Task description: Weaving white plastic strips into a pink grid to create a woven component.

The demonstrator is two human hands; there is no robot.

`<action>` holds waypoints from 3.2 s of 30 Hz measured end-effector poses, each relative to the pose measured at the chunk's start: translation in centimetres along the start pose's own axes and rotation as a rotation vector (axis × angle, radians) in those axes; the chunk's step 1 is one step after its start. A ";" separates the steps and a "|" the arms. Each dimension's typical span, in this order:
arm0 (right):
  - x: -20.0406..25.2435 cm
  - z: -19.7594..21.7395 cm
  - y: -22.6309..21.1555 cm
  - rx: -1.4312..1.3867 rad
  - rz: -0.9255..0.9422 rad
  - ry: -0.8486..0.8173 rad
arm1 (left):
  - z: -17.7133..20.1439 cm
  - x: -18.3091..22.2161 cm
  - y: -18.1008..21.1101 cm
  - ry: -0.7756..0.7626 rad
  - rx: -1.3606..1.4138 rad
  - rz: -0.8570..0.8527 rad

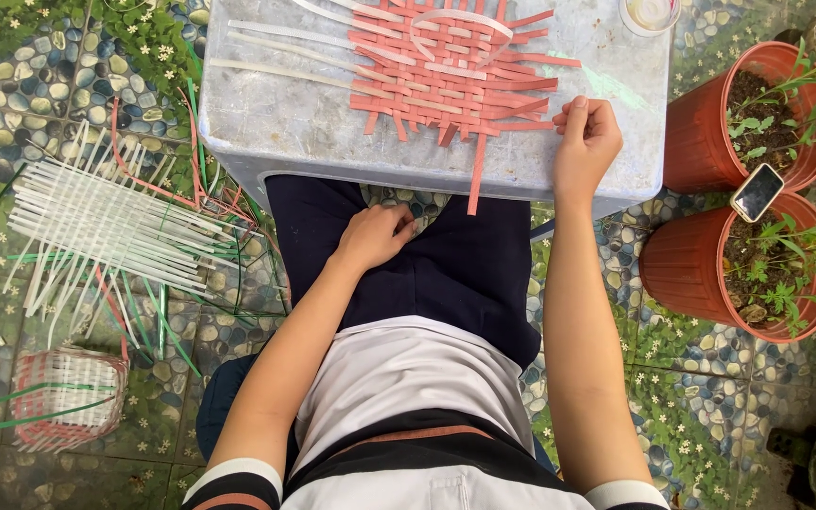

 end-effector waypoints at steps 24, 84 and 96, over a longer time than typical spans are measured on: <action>0.0 0.0 -0.2 -0.001 0.013 -0.006 | 0.0 0.0 0.1 -0.004 -0.013 0.003; -10.3 -29.6 -14.4 0.340 0.075 -1.468 | 27.8 -9.9 -3.8 0.912 -0.203 -0.033; -7.6 -33.5 -9.5 0.563 -0.220 -1.450 | 26.8 -10.4 -5.8 0.845 -0.298 0.082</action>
Point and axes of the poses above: each hand's wrist, its own x-axis away from the middle knuckle, its own z-axis out of the back of the hand, y = z × x, the point moved 3 cm from there along -x, towards the middle knuckle, and after that the axes turned 2 degrees about y, right-handed, at the moved point
